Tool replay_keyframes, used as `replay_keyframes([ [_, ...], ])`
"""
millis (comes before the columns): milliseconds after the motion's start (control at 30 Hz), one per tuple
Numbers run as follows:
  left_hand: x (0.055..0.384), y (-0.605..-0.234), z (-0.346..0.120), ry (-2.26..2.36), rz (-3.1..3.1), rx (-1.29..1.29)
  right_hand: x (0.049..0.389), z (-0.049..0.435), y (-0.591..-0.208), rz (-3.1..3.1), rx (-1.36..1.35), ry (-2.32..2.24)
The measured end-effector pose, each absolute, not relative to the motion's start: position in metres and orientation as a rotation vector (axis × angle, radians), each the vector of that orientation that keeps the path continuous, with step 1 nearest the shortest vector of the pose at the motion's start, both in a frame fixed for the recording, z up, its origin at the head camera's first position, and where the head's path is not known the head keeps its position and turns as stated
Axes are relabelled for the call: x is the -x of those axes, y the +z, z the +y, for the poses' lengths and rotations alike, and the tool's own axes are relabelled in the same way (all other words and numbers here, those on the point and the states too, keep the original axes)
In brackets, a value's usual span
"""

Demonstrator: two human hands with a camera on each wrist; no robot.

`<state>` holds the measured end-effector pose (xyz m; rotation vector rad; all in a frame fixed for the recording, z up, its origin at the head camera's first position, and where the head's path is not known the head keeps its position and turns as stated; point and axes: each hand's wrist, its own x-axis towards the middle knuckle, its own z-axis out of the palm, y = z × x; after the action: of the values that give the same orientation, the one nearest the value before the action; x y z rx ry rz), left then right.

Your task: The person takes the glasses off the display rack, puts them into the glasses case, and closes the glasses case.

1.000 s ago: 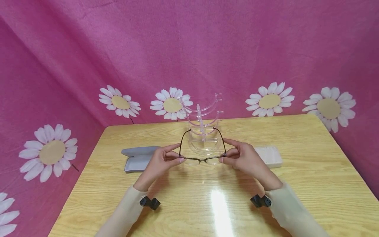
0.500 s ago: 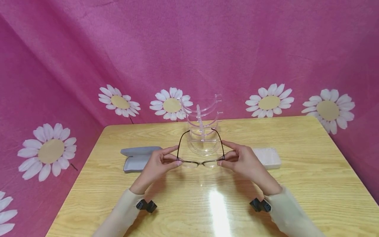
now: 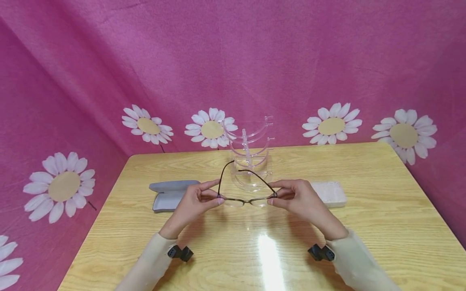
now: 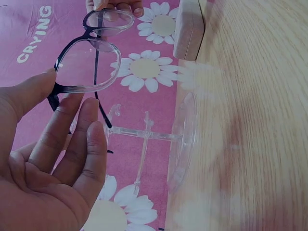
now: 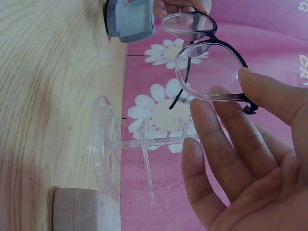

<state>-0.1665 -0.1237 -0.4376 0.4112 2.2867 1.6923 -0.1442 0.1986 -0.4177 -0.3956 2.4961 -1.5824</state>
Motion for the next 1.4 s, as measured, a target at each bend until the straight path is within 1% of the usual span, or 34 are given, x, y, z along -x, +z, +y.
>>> replay_keyframes([
  [333,0.1654,-0.4363,-0.1233,1.603,2.397,-0.448,0.1430,0.2001,-0.4193,2.531,0.449,-1.545],
  [667,0.1652,-0.4357,-0.1256,1.615,2.384,-0.438,0.1435,0.1986,-0.4197,2.495,0.504,-1.585],
  [1033,0.1645,-0.4339,-0.1266,1.593,2.321,-0.446,0.1442,0.1985,-0.4210,2.449,0.490,-1.611],
  [1400,0.1619,-0.4314,-0.1263,1.585,2.271,-0.531,0.1464,0.1994,-0.4251,2.480,0.489,-1.586],
])
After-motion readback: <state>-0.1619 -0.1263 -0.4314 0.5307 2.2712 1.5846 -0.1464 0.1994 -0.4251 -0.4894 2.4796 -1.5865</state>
